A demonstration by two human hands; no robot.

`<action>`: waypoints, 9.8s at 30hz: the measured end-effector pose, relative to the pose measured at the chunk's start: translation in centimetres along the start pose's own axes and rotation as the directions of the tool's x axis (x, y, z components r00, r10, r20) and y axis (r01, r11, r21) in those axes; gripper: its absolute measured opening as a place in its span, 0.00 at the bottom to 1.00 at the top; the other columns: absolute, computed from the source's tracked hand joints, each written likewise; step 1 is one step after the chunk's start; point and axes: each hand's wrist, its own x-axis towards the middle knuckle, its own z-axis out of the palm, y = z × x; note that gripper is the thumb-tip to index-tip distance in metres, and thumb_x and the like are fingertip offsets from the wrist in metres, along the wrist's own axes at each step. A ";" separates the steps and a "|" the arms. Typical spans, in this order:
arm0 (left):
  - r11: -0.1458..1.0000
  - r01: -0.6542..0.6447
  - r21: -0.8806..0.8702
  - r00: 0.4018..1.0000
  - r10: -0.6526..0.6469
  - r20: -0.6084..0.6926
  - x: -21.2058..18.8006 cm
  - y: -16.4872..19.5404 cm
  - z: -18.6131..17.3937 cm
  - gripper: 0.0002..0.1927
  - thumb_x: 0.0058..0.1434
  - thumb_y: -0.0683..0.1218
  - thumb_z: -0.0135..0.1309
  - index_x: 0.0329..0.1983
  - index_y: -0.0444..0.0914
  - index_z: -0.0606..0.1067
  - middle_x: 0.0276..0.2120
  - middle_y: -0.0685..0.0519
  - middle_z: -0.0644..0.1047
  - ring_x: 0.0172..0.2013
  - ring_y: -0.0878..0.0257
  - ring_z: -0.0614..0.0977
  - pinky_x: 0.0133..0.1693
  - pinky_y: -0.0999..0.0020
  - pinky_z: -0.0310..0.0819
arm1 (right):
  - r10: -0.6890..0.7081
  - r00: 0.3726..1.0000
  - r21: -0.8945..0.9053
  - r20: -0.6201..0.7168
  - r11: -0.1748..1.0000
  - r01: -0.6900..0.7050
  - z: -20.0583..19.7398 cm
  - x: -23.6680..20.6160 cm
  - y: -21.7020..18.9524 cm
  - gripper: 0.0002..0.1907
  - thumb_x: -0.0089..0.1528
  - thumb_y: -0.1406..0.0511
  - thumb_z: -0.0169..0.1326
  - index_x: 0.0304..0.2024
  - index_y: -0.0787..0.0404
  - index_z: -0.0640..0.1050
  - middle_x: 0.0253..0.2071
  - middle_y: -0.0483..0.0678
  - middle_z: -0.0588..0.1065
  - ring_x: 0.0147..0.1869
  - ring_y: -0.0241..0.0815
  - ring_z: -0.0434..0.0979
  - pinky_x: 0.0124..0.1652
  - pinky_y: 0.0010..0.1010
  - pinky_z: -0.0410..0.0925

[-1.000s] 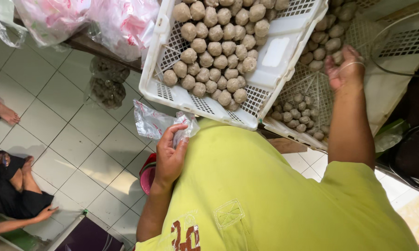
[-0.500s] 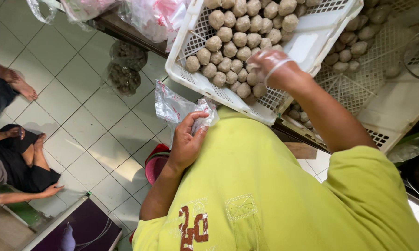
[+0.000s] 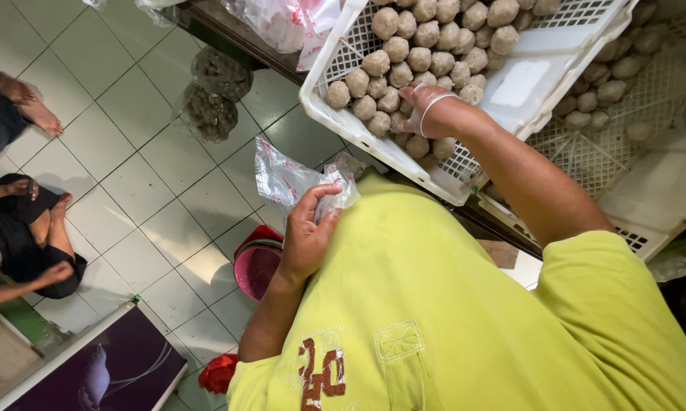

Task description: The person picks meatballs by hand from stacked plastic crates and places them one at a time into a clear plastic bag held in the other hand, filling several bags. At the end the person lifts a filled bag and ties it closed.

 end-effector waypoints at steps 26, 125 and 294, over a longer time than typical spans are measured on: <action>0.988 0.146 0.055 0.988 -0.148 0.039 2.1 0.6 0.9 0.13 0.67 0.35 0.53 0.55 0.33 0.75 0.40 0.54 0.79 0.40 0.72 0.75 0.43 0.75 0.72 | -0.390 0.842 -0.258 -0.373 0.915 0.310 2.2 -2.6 2.6 0.16 0.62 0.70 0.55 0.53 0.60 0.78 0.43 0.56 0.77 0.45 0.54 0.79 0.44 0.45 0.74; 0.998 0.046 -0.033 0.996 -0.048 -0.072 0.4 0.0 -1.2 0.13 0.68 0.35 0.51 0.55 0.32 0.73 0.48 0.53 0.77 0.48 0.70 0.75 0.51 0.74 0.70 | -0.134 0.896 0.784 -0.424 0.441 0.437 -6.9 4.1 1.1 0.21 0.68 0.66 0.55 0.64 0.61 0.72 0.51 0.54 0.74 0.47 0.47 0.77 0.48 0.37 0.72; 0.982 0.172 -0.077 0.981 -0.178 -0.073 0.9 -1.8 4.4 0.14 0.69 0.36 0.50 0.57 0.33 0.73 0.45 0.55 0.75 0.40 0.71 0.72 0.44 0.76 0.68 | -0.077 0.922 -0.439 -0.380 0.892 -0.106 -4.4 -1.3 11.7 0.21 0.62 0.62 0.56 0.57 0.62 0.75 0.62 0.59 0.70 0.66 0.58 0.67 0.59 0.48 0.66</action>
